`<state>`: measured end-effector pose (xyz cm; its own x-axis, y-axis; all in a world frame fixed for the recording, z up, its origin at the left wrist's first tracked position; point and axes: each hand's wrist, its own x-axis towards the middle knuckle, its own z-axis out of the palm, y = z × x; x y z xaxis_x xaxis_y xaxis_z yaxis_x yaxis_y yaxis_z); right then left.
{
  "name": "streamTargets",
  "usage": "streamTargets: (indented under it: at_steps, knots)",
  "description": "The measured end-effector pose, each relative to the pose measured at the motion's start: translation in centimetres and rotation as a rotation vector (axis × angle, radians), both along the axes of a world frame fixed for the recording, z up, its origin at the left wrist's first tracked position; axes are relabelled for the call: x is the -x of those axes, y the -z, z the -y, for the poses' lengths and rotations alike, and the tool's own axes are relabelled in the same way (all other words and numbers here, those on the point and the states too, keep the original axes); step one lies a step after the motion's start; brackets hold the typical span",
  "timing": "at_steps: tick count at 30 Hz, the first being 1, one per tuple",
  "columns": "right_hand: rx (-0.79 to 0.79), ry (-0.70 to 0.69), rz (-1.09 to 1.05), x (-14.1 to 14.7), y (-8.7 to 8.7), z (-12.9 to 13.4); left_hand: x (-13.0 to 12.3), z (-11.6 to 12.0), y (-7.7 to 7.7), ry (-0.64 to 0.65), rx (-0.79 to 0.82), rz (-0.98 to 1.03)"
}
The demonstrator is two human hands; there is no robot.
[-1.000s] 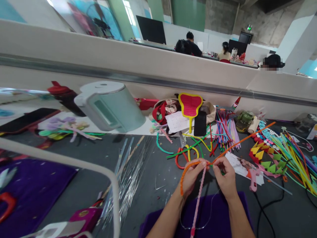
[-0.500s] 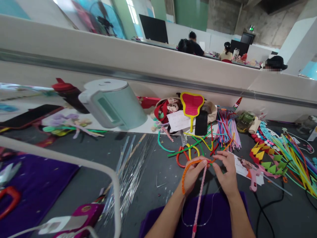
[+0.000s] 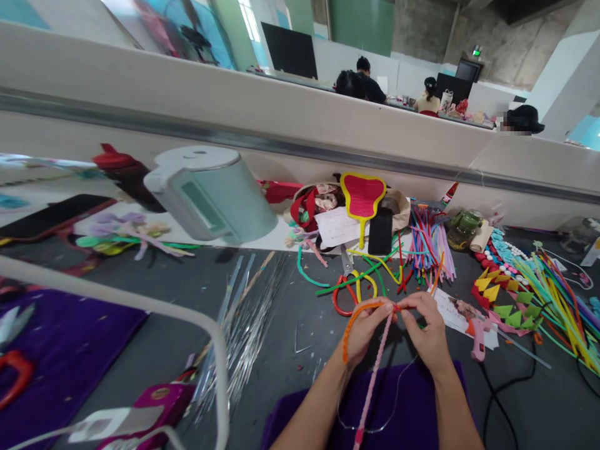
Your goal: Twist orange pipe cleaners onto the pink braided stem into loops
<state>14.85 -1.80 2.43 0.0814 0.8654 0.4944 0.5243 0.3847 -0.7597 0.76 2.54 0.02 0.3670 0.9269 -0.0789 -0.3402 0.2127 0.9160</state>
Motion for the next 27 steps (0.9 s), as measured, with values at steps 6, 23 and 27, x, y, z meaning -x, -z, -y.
streamTargets:
  at_steps: [6, 23, 27]
  knots:
    - [-0.046, 0.01, 0.109, 0.2, 0.02, 0.12, -0.32, -0.05, 0.56, 0.001, 0.102, 0.105]
    - [-0.115, 0.045, 0.313, 0.51, 0.52, 0.1, -0.3, 0.3, 0.36, 0.032, 0.028, 0.024]
    - [-0.107, 0.035, 0.325, 0.75, 0.26, 0.21, -0.23, 0.34, 0.37, 0.002, 0.004, -0.011]
